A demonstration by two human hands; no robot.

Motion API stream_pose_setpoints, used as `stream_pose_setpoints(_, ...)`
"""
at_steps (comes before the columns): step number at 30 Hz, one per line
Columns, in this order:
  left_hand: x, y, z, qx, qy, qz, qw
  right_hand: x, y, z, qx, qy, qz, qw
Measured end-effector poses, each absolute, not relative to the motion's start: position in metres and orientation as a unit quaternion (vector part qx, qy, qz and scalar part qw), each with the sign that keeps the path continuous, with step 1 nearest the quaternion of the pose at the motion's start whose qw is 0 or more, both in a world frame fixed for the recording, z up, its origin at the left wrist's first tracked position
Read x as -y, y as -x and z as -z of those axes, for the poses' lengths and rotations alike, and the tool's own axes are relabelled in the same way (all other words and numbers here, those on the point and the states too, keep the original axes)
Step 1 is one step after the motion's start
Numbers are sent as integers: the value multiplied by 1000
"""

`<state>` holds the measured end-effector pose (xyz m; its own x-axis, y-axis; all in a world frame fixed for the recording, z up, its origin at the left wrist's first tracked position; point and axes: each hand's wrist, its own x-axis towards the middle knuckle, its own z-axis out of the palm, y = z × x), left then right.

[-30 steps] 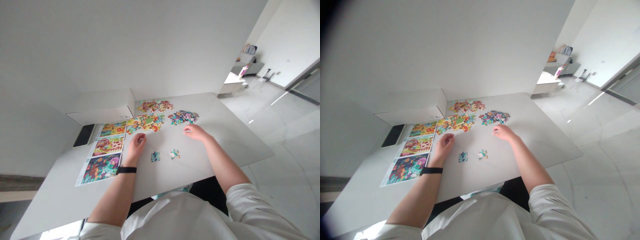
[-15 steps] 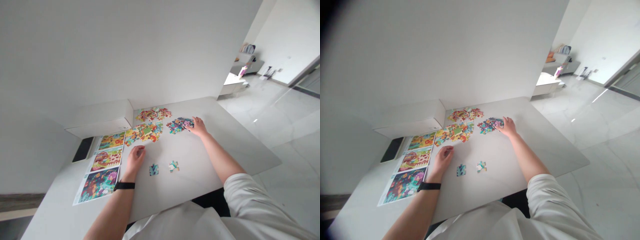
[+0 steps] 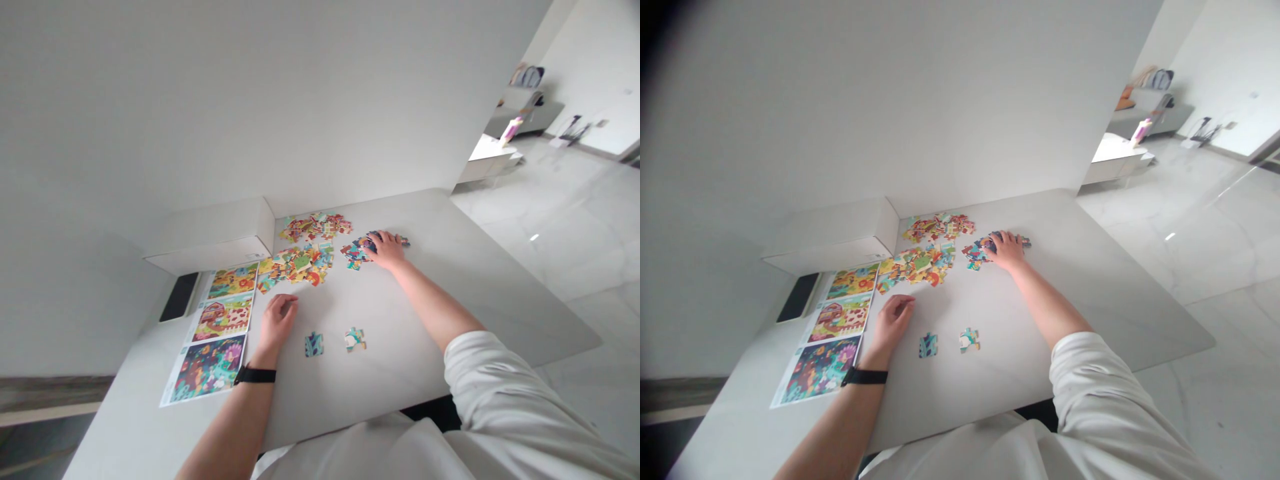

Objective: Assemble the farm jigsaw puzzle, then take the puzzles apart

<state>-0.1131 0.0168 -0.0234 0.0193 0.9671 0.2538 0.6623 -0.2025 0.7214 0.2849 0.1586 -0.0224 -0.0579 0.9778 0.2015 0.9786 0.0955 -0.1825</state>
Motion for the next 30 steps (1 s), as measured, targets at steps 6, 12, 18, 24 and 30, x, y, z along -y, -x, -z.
stream_pose_setpoints(6,-16,112,22,-598,-685,-365,200,-166,-295,21,703,694,2,159)
stream_pose_setpoints(12,-17,111,22,-600,-680,-369,202,-162,-283,20,741,644,11,189)
stream_pose_setpoints(18,-17,111,21,-597,-680,-373,204,-151,-276,20,776,608,-3,169)
stream_pose_setpoints(24,-17,110,21,-603,-676,-369,207,-142,-282,19,794,580,-17,180)
stream_pose_setpoints(30,-17,109,21,-604,-672,-372,213,-134,-279,15,779,602,-7,176)
